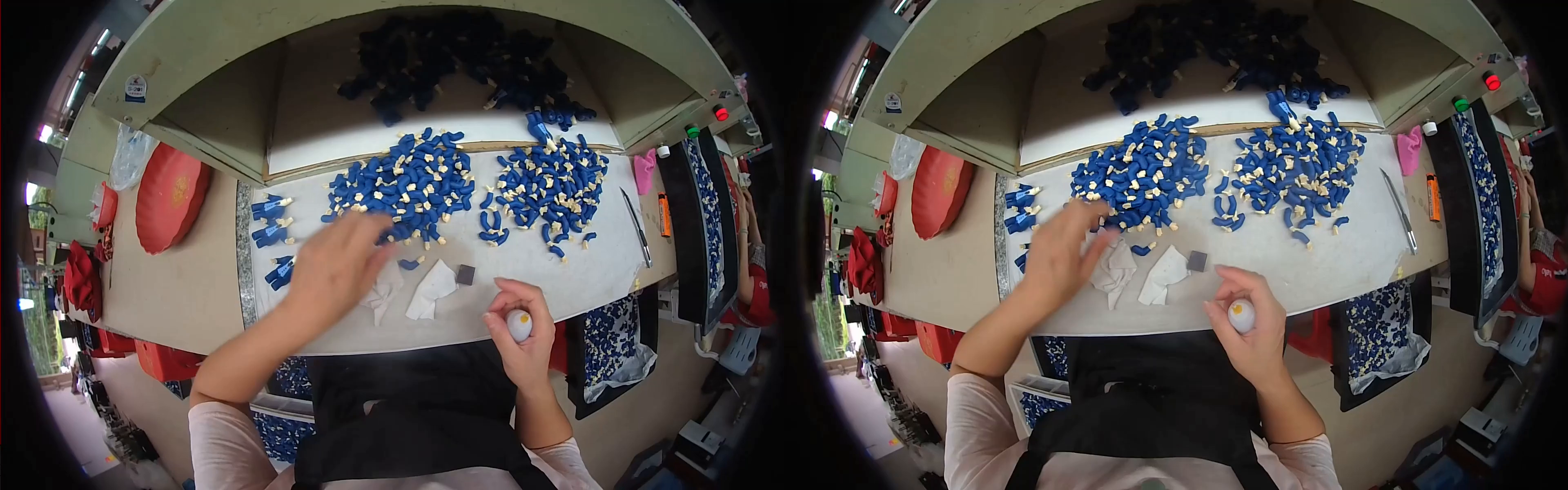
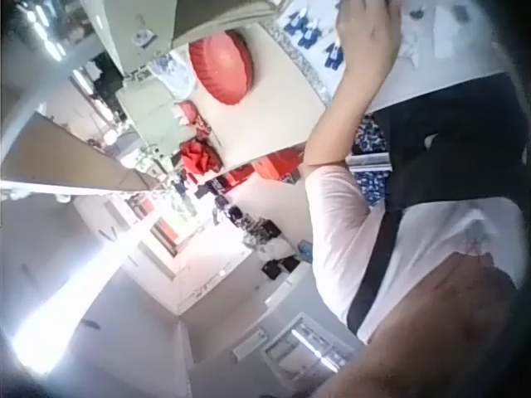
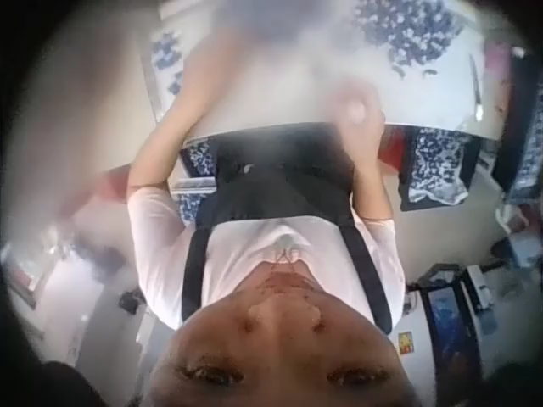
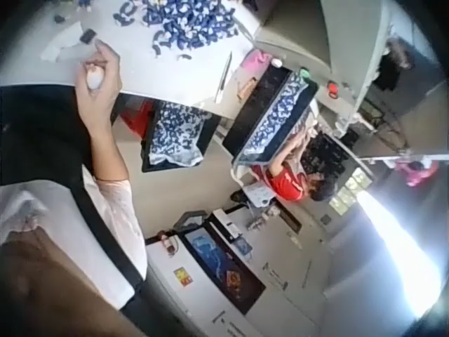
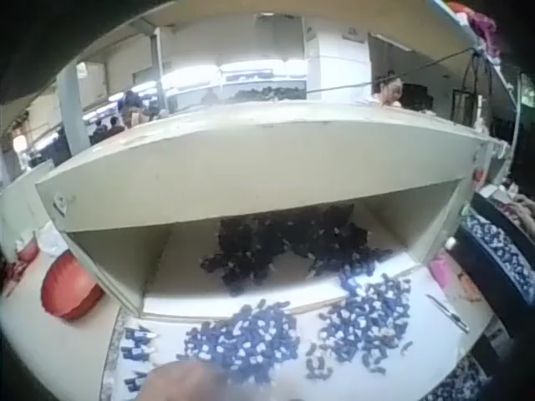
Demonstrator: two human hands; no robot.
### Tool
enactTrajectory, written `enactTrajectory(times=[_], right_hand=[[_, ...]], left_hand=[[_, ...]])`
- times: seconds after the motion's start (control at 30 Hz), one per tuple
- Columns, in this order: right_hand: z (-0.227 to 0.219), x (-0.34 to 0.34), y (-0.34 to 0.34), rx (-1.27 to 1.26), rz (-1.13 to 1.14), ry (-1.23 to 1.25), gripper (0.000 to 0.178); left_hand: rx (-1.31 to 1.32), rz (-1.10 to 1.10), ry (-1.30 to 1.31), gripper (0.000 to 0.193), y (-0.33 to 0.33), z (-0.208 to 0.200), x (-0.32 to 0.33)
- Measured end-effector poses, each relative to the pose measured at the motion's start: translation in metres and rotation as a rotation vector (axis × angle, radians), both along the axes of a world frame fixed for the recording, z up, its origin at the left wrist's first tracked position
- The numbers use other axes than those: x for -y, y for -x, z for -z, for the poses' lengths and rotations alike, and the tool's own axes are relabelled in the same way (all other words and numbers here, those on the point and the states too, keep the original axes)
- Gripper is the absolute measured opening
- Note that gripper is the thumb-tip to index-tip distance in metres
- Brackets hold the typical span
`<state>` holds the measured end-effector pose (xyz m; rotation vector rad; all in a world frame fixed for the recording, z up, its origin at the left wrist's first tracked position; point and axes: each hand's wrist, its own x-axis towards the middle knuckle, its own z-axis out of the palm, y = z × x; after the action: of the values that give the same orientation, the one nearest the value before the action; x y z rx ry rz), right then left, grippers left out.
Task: The person takes figurine parts from the work surface, applies glue to them using a squeeze bottle, and attaches the pieces together by hand.
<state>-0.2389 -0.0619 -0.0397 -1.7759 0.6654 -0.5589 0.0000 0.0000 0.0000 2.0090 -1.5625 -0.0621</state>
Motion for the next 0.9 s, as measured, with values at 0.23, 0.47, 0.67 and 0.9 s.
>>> enactTrajectory(times=[0.23,0.47,0.67,0.9], right_hand=[[-0.009,-0.005,-0.008,0.109,0.187,-0.021,0.048],[-0.005,0.003,0.013,0.078,0.215,-0.031,0.048],[-0.006,0.005,0.007,0.124,0.182,-0.031,0.047],[-0.007,-0.003,0.009,0.080,0.162,0.013,0.050]], left_hand=[[0.250,-0.181,0.161,0.027,-0.058,0.021,0.164],[0.327,-0.005,-0.265,0.027,-0.073,0.026,0.192],[0.118,0.075,-0.137,0.018,-0.060,0.032,0.169],[0.233,-0.024,0.099,0.017,-0.055,0.046,0.169]])
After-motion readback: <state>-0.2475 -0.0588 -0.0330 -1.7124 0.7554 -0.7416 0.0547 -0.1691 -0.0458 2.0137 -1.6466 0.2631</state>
